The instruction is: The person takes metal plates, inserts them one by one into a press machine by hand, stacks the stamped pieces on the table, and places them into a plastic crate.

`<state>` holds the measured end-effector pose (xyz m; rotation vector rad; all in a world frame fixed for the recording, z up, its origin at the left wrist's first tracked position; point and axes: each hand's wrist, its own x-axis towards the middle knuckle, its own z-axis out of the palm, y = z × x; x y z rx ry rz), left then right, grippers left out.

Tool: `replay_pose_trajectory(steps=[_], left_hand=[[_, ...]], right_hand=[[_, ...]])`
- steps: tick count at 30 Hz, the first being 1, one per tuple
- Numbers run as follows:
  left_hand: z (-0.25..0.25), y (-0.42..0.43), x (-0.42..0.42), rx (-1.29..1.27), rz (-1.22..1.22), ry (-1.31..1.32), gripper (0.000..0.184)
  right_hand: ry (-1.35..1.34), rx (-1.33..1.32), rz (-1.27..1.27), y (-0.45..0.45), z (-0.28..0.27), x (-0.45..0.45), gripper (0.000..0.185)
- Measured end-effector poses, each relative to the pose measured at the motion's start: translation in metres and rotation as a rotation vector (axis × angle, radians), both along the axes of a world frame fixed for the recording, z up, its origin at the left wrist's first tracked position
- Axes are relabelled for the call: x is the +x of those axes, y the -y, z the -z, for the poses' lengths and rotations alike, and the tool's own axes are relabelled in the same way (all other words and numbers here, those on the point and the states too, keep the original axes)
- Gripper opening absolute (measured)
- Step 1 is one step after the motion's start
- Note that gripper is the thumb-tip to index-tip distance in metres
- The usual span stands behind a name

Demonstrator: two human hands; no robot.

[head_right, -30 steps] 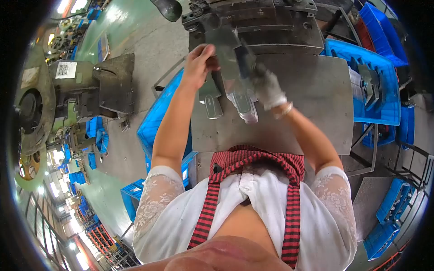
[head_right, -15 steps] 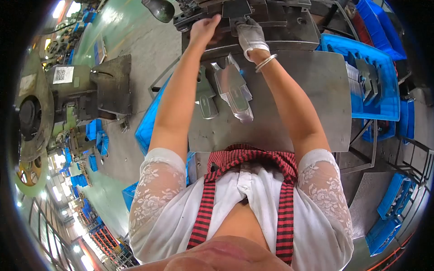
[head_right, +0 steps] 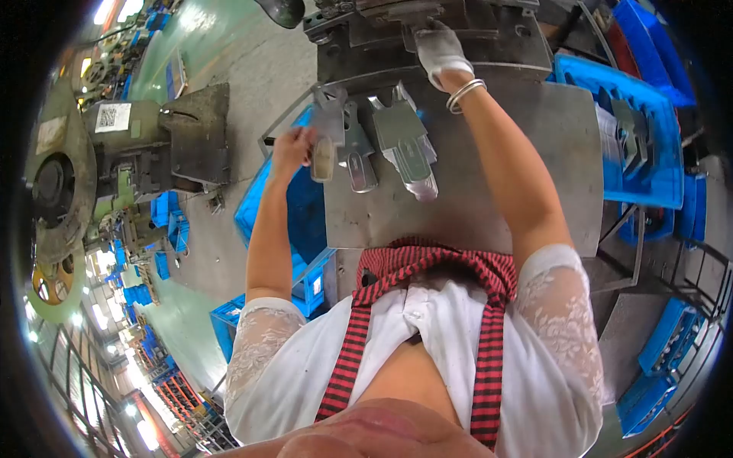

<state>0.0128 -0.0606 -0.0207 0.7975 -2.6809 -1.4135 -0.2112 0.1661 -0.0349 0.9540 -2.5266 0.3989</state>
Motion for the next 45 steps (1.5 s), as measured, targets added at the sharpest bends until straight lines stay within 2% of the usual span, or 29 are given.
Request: replay_pose_trajectory(steps=[1, 2, 4, 6, 8, 10, 11, 14, 17, 18, 21, 22, 23, 24, 25, 27, 28, 30, 31, 32, 33, 34, 35, 36, 39, 42, 43, 45], left_hand=[[-0.018, -0.007, -0.007, 0.302, -0.13, -0.036, 0.03], [-0.029, -0.016, -0.016, 0.406, -0.218, -0.109, 0.025], [-0.04, -0.033, -0.037, 0.577, -0.172, -0.23, 0.023], [-0.053, -0.058, -0.058, 0.65, -0.121, -0.294, 0.02], [-0.049, -0.08, -0.077, 0.702, -0.066, -0.303, 0.019], [-0.033, -0.094, -0.103, 0.761, -0.007, -0.324, 0.017], [-0.025, -0.101, -0.115, 0.76, 0.017, -0.343, 0.016], [-0.022, -0.117, -0.141, 0.805, 0.026, -0.357, 0.013], [-0.021, -0.118, -0.171, 0.814, 0.039, -0.311, 0.011], [-0.02, -0.118, -0.18, 0.812, 0.002, -0.293, 0.01], [-0.001, -0.103, -0.215, 0.722, -0.064, -0.32, 0.01], [0.003, -0.103, -0.222, 0.696, -0.093, -0.358, 0.011], [0.007, -0.105, -0.224, 0.669, -0.119, -0.394, 0.012], [0.005, -0.107, -0.221, 0.7, -0.134, -0.396, 0.011], [0.003, -0.109, -0.22, 0.688, -0.139, -0.38, 0.012], [-0.003, -0.11, -0.214, 0.662, -0.15, -0.352, 0.015], [-0.004, -0.103, -0.209, 0.521, -0.1, -0.322, 0.022], [-0.002, -0.078, -0.185, 0.24, -0.024, -0.251, 0.035], [-0.014, -0.071, -0.156, -0.133, -0.01, -0.157, 0.046], [-0.028, -0.066, -0.123, -0.507, 0.014, -0.054, 0.056], [-0.02, -0.054, -0.095, -0.649, 0.017, 0.127, 0.065], [-0.006, -0.04, -0.069, -0.683, 0.13, 0.465, 0.063], [0.016, -0.034, -0.042, -0.699, 0.179, 0.582, 0.06], [0.036, -0.028, -0.019, -0.709, 0.222, 0.697, 0.058], [0.07, -0.005, 0.008, -0.288, 0.125, 0.507, 0.049], [0.062, 0.013, 0.01, -0.303, 0.058, 0.154, 0.039], [0.049, 0.02, 0.007, -0.486, 0.144, 0.098, 0.031], [-0.022, -0.003, -0.004, 0.282, -0.173, 0.044, 0.025]], right_hand=[[0.282, -0.341, 0.004, -0.003, 0.013, 0.002, 0.026], [0.54, -0.686, -0.011, -0.001, 0.016, 0.001, 0.026], [0.819, -0.984, -0.078, -0.006, 0.02, 0.007, 0.024], [0.955, -1.312, -0.359, -0.018, 0.085, 0.021, 0.024], [0.914, -1.218, -0.423, -0.032, 0.077, 0.054, 0.024], [1.052, -0.917, -0.2, -0.059, 0.022, 0.118, 0.024], [1.287, -0.856, -0.058, -0.067, 0.015, 0.131, 0.025], [1.392, -1.087, -0.259, -0.082, 0.049, 0.144, 0.022], [1.255, -0.489, -0.248, -0.081, 0.033, 0.144, 0.025], [1.079, 0.009, -0.173, -0.078, -0.018, 0.14, 0.027], [0.922, 0.362, -0.026, -0.065, -0.056, 0.107, 0.029], [0.865, -0.139, -0.035, -0.065, -0.027, 0.086, 0.029], [0.806, -0.458, -0.028, -0.057, -0.012, 0.063, 0.028], [0.709, -0.754, -0.062, -0.049, 0.004, 0.04, 0.029], [0.639, -0.875, -0.088, -0.032, 0.0, 0.026, 0.025], [0.527, -0.645, -0.061, -0.01, -0.006, 0.013, 0.022], [0.47, -0.525, -0.057, -0.003, -0.008, 0.007, 0.021], [0.532, -0.596, -0.027, 0.004, 0.0, 0.003, 0.021], [0.567, -0.635, -0.011, 0.005, 0.006, 0.001, 0.021], [0.038, -0.127, -0.042, -0.001, 0.011, -0.005, 0.021], [-0.018, -0.086, -0.047, -0.002, 0.009, -0.002, 0.021], [-0.075, -0.043, -0.047, -0.005, 0.005, 0.001, 0.021], [-0.141, 0.005, -0.051, -0.007, 0.003, 0.002, 0.021], [-0.049, -0.016, -0.054, -0.001, 0.02, -0.01, 0.02], [0.457, 0.307, 0.014, -0.005, -0.056, 0.009, 0.029], [0.667, -0.901, -0.012, -0.002, 0.011, 0.005, 0.023], [0.493, -0.737, -0.041, -0.008, 0.012, 0.006, 0.023], [0.167, -0.421, -0.083, -0.022, 0.015, 0.021, 0.024]])
